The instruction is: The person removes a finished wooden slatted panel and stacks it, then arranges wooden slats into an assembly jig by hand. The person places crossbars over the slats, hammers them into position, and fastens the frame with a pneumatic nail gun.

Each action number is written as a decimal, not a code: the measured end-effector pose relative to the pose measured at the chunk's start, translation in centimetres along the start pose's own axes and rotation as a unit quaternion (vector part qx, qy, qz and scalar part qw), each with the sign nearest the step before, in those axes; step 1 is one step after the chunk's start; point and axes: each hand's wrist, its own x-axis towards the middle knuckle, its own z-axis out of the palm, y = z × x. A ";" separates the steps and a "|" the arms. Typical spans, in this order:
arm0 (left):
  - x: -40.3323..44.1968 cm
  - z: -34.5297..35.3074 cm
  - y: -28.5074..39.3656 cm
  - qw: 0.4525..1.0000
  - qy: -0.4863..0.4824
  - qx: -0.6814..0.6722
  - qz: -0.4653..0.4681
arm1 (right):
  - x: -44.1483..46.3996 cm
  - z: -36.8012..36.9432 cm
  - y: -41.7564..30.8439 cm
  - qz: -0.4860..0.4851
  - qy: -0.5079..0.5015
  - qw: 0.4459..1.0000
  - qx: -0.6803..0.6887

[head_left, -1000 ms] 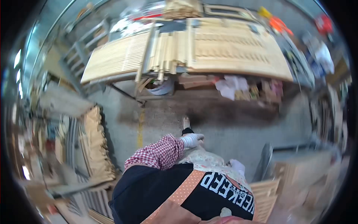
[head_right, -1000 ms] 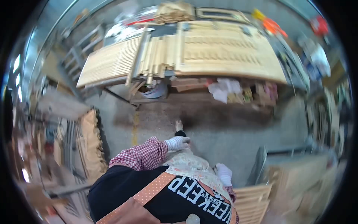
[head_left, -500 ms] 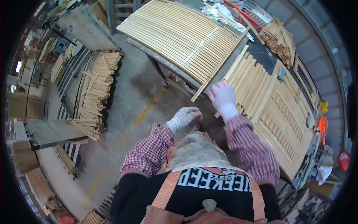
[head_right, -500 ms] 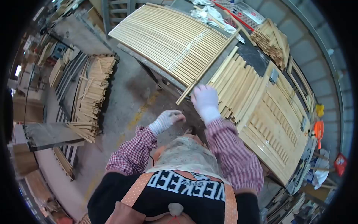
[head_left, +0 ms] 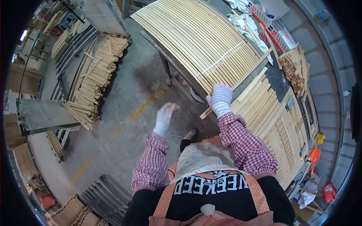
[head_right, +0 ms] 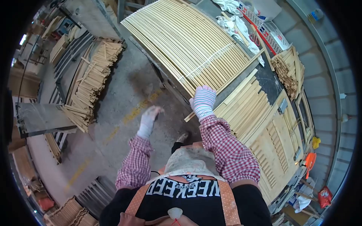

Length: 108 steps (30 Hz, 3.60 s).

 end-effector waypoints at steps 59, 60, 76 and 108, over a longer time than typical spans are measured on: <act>-33.1 60.5 -16.4 0.999 -0.040 0.018 0.018 | -45.9 -5.9 50.6 -0.073 -0.281 0.881 0.374; -33.8 61.5 -17.5 0.992 -0.093 0.069 0.053 | -46.2 -7.5 51.7 -0.026 -0.348 0.882 0.317; -30.1 55.8 -12.3 0.685 -0.285 0.523 0.420 | -58.4 -4.4 56.0 0.114 -0.239 0.909 0.321; -25.7 55.7 -6.7 0.622 -0.447 0.641 0.058 | -75.2 -8.5 69.9 0.545 -0.352 0.758 0.066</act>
